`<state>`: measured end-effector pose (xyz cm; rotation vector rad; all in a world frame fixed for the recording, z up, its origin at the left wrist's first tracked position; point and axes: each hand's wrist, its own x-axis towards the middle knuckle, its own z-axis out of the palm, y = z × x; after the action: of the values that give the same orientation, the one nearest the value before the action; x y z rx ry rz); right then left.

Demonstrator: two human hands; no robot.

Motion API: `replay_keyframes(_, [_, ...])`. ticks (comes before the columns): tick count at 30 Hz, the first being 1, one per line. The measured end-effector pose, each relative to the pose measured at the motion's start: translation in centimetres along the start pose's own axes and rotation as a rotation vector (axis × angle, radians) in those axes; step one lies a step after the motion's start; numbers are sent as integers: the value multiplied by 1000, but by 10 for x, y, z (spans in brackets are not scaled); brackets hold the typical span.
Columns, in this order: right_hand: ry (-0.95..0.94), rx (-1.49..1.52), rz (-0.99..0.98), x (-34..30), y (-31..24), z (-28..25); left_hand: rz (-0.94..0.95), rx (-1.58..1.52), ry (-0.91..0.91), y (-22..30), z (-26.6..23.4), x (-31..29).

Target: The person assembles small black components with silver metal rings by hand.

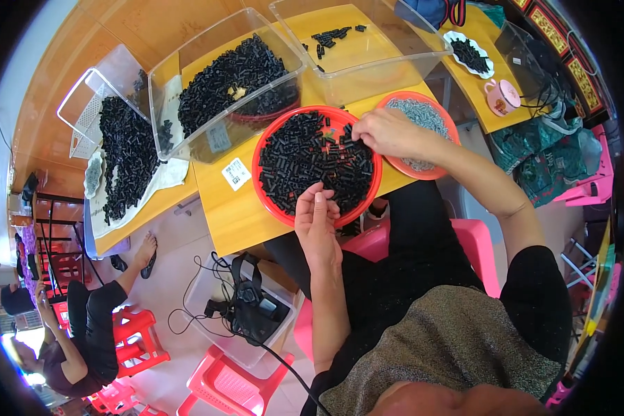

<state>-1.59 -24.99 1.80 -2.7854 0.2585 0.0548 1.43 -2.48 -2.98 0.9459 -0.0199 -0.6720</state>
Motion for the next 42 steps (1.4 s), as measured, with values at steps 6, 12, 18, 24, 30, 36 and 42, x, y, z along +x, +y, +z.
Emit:
replay_keyframes(6, [102,43,67,7,14,2,5,-8,-9,0,1,0])
replay_keyframes(12, [185,64,-10,35,8,16,-6,-8,-2,1,2,-1])
replay_keyframes(18, [334,60,-77,58,6,43,-6,-7,1,0,3,-1])
replay_keyframes(24, [135,-17,-10,48,2,29,-7,2,9,2,2,-1])
replay_keyframes(30, [264,30,-27,48,7,28,-6,10,4,1,2,-1])
replay_keyframes(36, [97,65,19,56,-12,25,0,3,-2,0,1,0])
replay_keyframes(42, [295,54,-79,48,6,22,-5,-12,2,0,1,0])
